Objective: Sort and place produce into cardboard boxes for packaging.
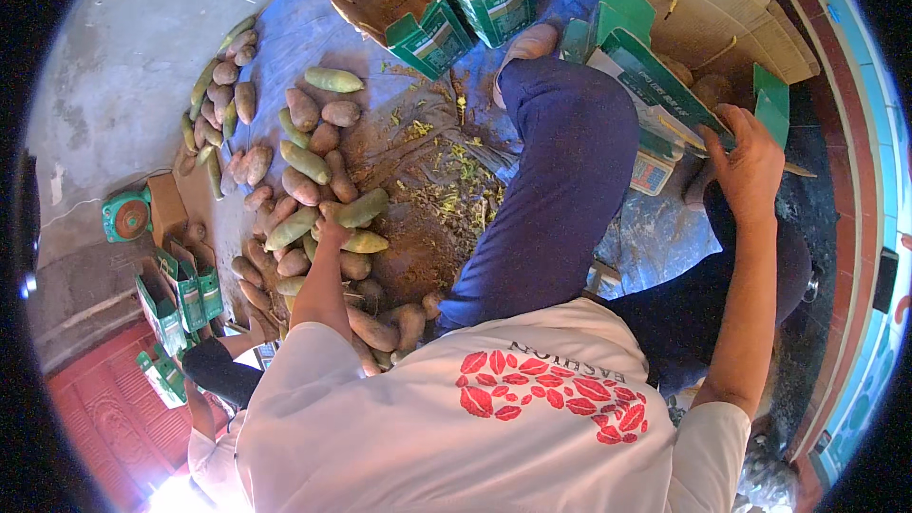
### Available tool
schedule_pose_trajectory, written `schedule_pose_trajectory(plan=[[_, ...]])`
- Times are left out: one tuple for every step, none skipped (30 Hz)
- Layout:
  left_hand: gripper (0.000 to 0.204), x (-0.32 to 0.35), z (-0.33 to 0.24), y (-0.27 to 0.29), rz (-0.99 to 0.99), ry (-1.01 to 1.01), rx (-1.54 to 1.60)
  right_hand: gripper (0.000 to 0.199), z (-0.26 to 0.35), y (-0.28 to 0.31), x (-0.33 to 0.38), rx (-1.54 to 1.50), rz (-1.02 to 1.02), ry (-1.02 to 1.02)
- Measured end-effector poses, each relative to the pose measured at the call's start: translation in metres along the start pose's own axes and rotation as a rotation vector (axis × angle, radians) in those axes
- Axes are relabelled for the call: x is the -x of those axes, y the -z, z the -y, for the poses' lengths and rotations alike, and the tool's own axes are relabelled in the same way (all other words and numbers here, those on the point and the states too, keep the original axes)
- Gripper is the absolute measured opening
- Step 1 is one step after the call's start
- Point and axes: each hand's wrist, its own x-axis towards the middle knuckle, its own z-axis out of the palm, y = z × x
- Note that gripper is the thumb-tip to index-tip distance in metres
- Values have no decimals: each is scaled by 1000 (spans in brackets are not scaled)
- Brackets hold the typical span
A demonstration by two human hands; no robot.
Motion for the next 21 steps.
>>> schedule_pose_trajectory(plan=[[96, 0, 4, 3, 30, 77, -101, 22, 1, -2, -2, -19, -9, 10], [91, 1, 9, 5, 62, 156, -200, 22, 3, -5, -4, -30, -9, 14], [91, 5, 15, 5, 59, 167, -201, 22, 4, -7, -6, -38, -11, 14], [85, 10, 21, 1, 68, 156, -284, 22, 5, -9, -7, -39, -13, 10], [78, 18, 17, 1, 77, 135, -370, 22, 5, -7, -7, -37, -15, 3], [78, 25, 13, 1, 75, 128, -374, 22, 5, -6, -7, -40, -13, 9], [72, 41, 0, 9, 76, 134, -374, 23, 4, -6, -6, -39, -6, 11], [65, 53, -2, 15, 73, 152, -371, 23, 5, -7, -7, -41, -4, 10], [65, 51, 5, 11, 73, 153, -374, 23, 6, -8, -7, -38, -2, 7], [57, 50, 9, 9, 58, 149, -402, 23, 6, -9, -9, -37, -2, 6], [50, 50, 12, 9, 42, 146, -430, 23, 6, -9, -9, -39, -4, 6], [50, 52, 15, 10, 37, 147, -431, 20, 6, -9, -9, -38, -5, 5], [38, 67, -3, 19, 119, 113, -451, 18, 3, -9, -7, -25, -5, -4], [28, 78, -12, 27, 195, 94, -471, 18, 4, -8, -8, -29, -11, -10], [28, 82, -15, 27, 185, 93, -475, 18, 6, -7, -9, -37, -3, -4], [24, 86, -16, 27, 318, 44, -506, 19, 6, -6, -9, -45, 5, 1], [23, 90, -18, 27, 451, -6, -537, 19, 4, -8, -8, -49, -3, -9], [23, 94, -23, 26, 439, -10, -545, 21, 2, -10, -8, -62, -20, 2], [24, 100, -29, 22, 431, 15, -459, 24, -1, -11, -7, -71, -37, 14], [25, 102, -32, 21, 423, 36, -374, 24, -2, -10, -6, -68, -49, 1], [25, 98, -32, 18, 410, 23, -382, 24, -1, -8, -5, -59, -41, 5]])
